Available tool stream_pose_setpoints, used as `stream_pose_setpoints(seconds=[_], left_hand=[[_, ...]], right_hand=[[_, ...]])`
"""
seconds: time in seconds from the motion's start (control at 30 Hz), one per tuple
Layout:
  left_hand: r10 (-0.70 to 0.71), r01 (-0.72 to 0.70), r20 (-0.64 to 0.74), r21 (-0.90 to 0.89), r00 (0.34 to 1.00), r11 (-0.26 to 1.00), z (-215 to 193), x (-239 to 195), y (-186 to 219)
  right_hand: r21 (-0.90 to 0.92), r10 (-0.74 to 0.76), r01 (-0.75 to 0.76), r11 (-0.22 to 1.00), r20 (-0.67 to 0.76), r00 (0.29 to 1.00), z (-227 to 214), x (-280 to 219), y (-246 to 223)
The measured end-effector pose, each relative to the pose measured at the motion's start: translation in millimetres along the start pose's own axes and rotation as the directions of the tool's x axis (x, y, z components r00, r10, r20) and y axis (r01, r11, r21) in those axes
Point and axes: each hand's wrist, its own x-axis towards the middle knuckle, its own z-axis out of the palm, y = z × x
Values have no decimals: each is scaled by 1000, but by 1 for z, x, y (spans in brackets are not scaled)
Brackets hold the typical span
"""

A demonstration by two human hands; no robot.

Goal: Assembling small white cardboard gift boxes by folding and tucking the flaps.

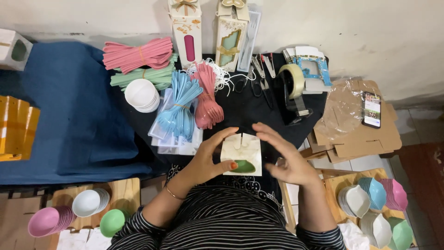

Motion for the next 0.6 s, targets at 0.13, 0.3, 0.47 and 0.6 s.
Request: stream_pose_setpoints(seconds=[0.13,0.3,0.47,0.6], left_hand=[[-84,85,14,-82,996,993,0,-2,-28],[-259,293,138,-458,956,839,-6,5,-23],[-315,333,120,-474,941,815,-9,3,-27],[-361,271,-61,-549,931,791,-3,4,-41]], right_hand=[[17,10,-11,1000,24,1000,8,1,1],[327,300,-230,916,-181,937,15,-23,45],[565,427,-218,796,-269,863,33,-23,72],[656,481,-183,732,-308,821,50,-25,90]])
